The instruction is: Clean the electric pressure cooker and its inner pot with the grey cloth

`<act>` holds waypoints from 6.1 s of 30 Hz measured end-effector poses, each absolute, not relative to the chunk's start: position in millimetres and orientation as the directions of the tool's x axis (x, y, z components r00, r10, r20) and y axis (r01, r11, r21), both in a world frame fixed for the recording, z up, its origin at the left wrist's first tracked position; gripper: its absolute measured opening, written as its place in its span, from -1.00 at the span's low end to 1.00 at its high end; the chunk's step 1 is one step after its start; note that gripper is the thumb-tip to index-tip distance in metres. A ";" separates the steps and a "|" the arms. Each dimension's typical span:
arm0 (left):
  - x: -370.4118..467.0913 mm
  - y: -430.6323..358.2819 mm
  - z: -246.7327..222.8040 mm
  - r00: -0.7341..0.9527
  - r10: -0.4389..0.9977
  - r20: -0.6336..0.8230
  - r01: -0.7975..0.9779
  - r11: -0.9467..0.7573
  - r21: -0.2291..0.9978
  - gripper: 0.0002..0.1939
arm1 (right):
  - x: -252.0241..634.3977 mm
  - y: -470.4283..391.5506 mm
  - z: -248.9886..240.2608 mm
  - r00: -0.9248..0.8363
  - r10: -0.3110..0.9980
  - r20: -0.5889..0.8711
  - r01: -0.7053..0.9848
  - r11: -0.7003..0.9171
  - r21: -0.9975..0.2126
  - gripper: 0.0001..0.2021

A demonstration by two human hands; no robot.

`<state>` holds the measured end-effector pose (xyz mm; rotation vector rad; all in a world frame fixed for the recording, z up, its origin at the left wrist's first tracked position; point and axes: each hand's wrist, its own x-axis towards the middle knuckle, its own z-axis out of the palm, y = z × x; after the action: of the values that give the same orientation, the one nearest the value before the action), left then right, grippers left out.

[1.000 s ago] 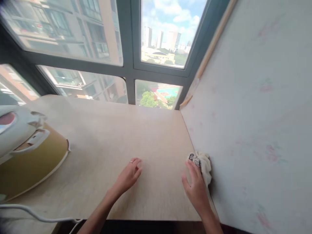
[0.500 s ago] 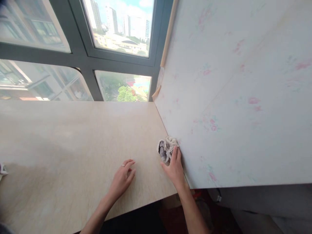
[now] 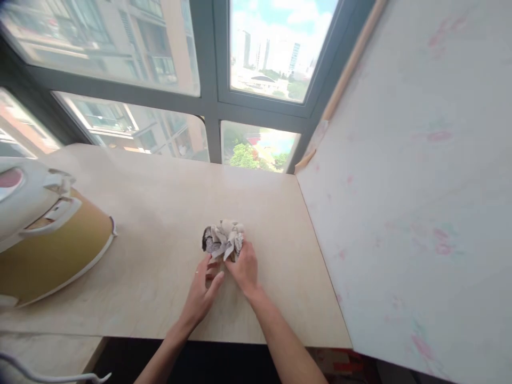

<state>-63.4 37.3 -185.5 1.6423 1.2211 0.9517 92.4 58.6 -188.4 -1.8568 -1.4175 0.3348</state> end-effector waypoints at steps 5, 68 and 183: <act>-118.1 77.4 -180.2 -0.121 0.983 0.137 0.488 -0.061 0.871 -0.20 | -17.3 112.8 -178.3 0.134 0.987 0.095 0.637 -0.012 -0.770 -0.32; -110.2 88.5 -159.4 0.137 0.798 0.587 0.615 -0.533 0.582 -0.76 | 141.0 73.7 -175.5 -0.103 0.956 0.276 0.323 0.295 -0.899 -0.72; -141.5 151.2 -158.3 -0.178 0.976 -0.125 0.057 0.137 0.989 -0.66 | 103.8 80.2 -198.8 0.226 0.972 0.071 0.447 -0.038 -0.894 -0.25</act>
<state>-141.5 151.2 -158.3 1.0729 1.4478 1.2014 103.8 80.2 -198.8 -1.6288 -1.3538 0.7578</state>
